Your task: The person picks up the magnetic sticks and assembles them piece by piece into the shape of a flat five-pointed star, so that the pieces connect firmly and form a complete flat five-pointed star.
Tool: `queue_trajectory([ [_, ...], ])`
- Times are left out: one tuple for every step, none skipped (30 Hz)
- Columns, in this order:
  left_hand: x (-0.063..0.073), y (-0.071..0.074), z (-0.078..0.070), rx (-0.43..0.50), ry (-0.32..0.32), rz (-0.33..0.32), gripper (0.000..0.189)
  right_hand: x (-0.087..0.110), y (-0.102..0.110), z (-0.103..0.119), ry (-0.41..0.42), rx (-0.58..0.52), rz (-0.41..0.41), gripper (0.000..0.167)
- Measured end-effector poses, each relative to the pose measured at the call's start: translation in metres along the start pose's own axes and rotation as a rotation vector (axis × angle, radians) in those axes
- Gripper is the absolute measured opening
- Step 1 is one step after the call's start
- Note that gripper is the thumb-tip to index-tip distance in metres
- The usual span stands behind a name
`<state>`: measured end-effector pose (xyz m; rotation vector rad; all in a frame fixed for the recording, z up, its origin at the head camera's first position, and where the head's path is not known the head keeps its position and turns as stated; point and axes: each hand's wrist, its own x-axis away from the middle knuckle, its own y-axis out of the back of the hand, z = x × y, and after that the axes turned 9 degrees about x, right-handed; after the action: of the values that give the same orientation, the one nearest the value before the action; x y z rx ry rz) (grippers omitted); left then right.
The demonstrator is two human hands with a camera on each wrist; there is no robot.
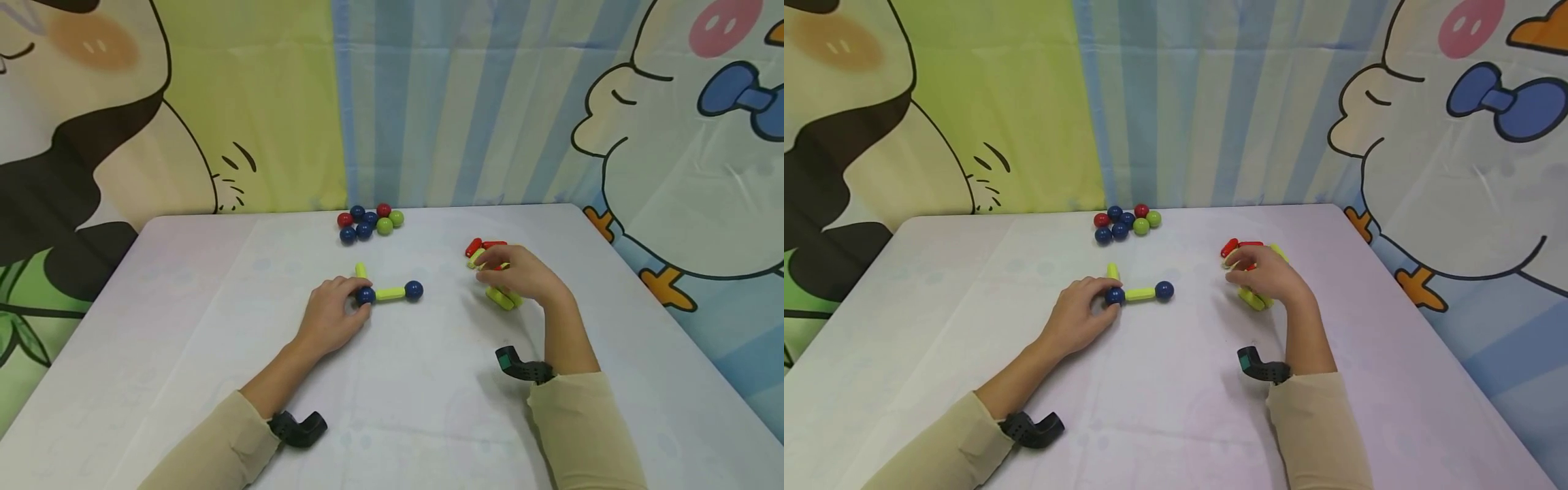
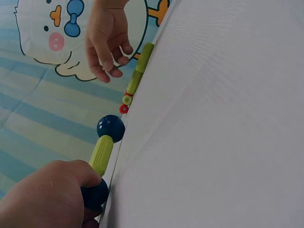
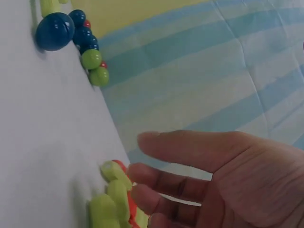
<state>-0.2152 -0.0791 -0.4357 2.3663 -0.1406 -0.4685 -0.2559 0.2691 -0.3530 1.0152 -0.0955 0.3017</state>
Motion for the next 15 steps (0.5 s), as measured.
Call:
queue_trajectory([
  [0.0, 0.0, 0.0, 0.001, 0.003, 0.001, 0.038, 0.003, 0.003, 0.0, -0.014, 0.03, 0.012, 0.039],
  [0.0, 0.0, 0.0, 0.0, 0.004, 0.001, 0.038, 0.006, 0.006, 0.0, -0.026, 0.053, 0.025, 0.04],
  [0.0, 0.0, 0.0, 0.0, 0.004, 0.002, 0.038, 0.008, 0.008, 0.0, -0.043, 0.075, 0.035, 0.041],
  [0.0, 0.0, 0.0, 0.0, 0.003, 0.0, 0.038, 0.01, 0.011, 0.0, -0.054, 0.089, 0.043, 0.041],
  [-0.001, 0.0, 0.0, 0.001, 0.002, 0.0, 0.038, 0.012, 0.012, 0.0, -0.066, 0.099, 0.047, 0.041],
  [-0.001, 0.0, 0.0, 0.002, 0.001, -0.001, 0.038, 0.013, 0.014, 0.0, -0.072, 0.107, 0.052, 0.042],
  [-0.001, 0.0, 0.0, 0.001, -0.002, -0.002, 0.038, 0.014, 0.014, 0.0, -0.083, 0.117, 0.055, 0.042],
  [-0.001, 0.0, 0.001, 0.001, -0.005, -0.004, 0.038, 0.015, 0.015, 0.001, -0.091, 0.129, 0.058, 0.041],
  [0.0, 0.0, 0.0, 0.003, -0.005, -0.005, 0.037, 0.015, 0.015, 0.001, -0.101, 0.138, 0.06, 0.041],
  [0.0, 0.0, 0.001, 0.002, -0.007, -0.007, 0.037, 0.015, 0.014, 0.001, -0.11, 0.144, 0.065, 0.04],
  [0.0, 0.0, 0.001, 0.002, -0.008, -0.007, 0.038, 0.015, 0.014, 0.001, -0.121, 0.155, 0.07, 0.04],
  [0.0, -0.001, 0.002, 0.002, -0.009, -0.008, 0.038, 0.015, 0.013, 0.001, -0.13, 0.166, 0.078, 0.04],
  [0.0, -0.001, 0.002, 0.001, -0.011, -0.008, 0.038, 0.015, 0.012, 0.002, -0.142, 0.176, 0.084, 0.039],
  [0.0, -0.001, 0.002, 0.002, -0.009, -0.007, 0.038, 0.014, 0.011, 0.001, -0.149, 0.182, 0.091, 0.04],
  [0.0, -0.001, 0.002, 0.004, -0.008, -0.006, 0.038, 0.014, 0.01, 0.001, -0.156, 0.182, 0.099, 0.04],
])
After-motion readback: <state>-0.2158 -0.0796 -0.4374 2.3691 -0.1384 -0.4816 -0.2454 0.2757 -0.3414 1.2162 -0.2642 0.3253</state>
